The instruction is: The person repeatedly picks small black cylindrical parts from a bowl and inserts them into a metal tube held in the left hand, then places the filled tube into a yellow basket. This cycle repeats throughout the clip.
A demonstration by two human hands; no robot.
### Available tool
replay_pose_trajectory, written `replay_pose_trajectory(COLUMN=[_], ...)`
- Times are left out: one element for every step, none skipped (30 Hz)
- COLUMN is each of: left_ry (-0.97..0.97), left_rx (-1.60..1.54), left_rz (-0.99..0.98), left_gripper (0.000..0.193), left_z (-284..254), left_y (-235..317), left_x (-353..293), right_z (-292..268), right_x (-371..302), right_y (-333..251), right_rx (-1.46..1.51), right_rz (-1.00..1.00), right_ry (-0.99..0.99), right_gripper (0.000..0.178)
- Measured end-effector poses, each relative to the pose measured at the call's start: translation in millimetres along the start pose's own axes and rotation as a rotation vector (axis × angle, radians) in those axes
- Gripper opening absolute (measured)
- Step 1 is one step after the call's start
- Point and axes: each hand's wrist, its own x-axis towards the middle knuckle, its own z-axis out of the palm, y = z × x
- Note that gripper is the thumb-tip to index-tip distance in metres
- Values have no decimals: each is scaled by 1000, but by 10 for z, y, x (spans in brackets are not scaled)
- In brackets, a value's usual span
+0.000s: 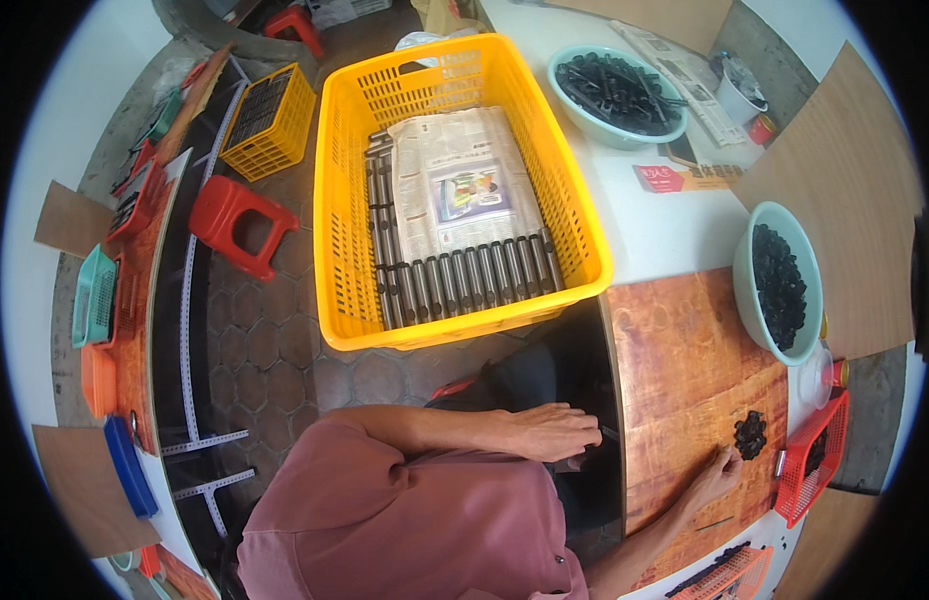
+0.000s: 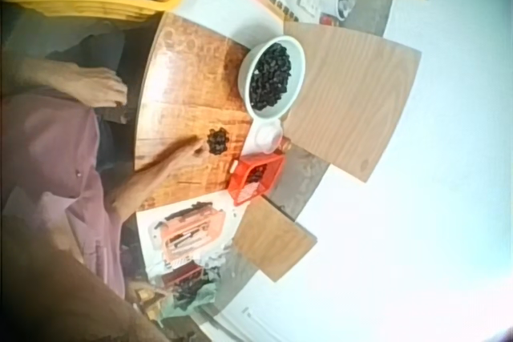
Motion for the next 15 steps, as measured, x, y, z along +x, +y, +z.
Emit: replay_pose_trajectory(left_ry=[1,118,233,351,374,398,423,442,461,479,465,452,439,439,440], left_rx=[54,42,30,15,23,30,38,67,97,127,111,95,79,82,85], left_rz=[-3,54,111,165,161,157,152,152,152,153,162,171,179,180,181], left_gripper=[29,31,33,35,37,40,43,44,46,47,43,38,34,34,34], left_z=[-27,-51,-78,-111,-132,-146,-151,-126,-84,-86,-86,-88,-99,-100,-97], left_y=[-11,-7,7,29,35,38,39,23,-3,-7,-6,2,10,0,-12], left_x=[10,30,54,67,103,164,214,258,299,324,326,317,301,289,277], right_z=[-5,-11,-14,-12,-4,0,-3,-10,-15,-15,-15,-14,-7,3,8], right_x=[7,8,11,8,4,2,2,2,2,0,-4,-6,-11,-12,-8], right_y=[8,13,13,-15,-55,-81,-94,-104,-114,-120,-127,-135,-150,-168,-179], right_rx=[-24,-49,-74,-76,-77,-79,-85,-91,-97,-101,-106,-110,-110,-109,-108], right_rz=[1,2,4,13,23,32,39,47,54,46,37,29,30,30,31], right_ry=[-3,-5,-8,-12,-16,-20,-20,-19,-19,-20,-20,-21,-20,-19,-18], right_gripper=[26,26,26,26,26,26,26,26,27,27,27,27,26,26,25])
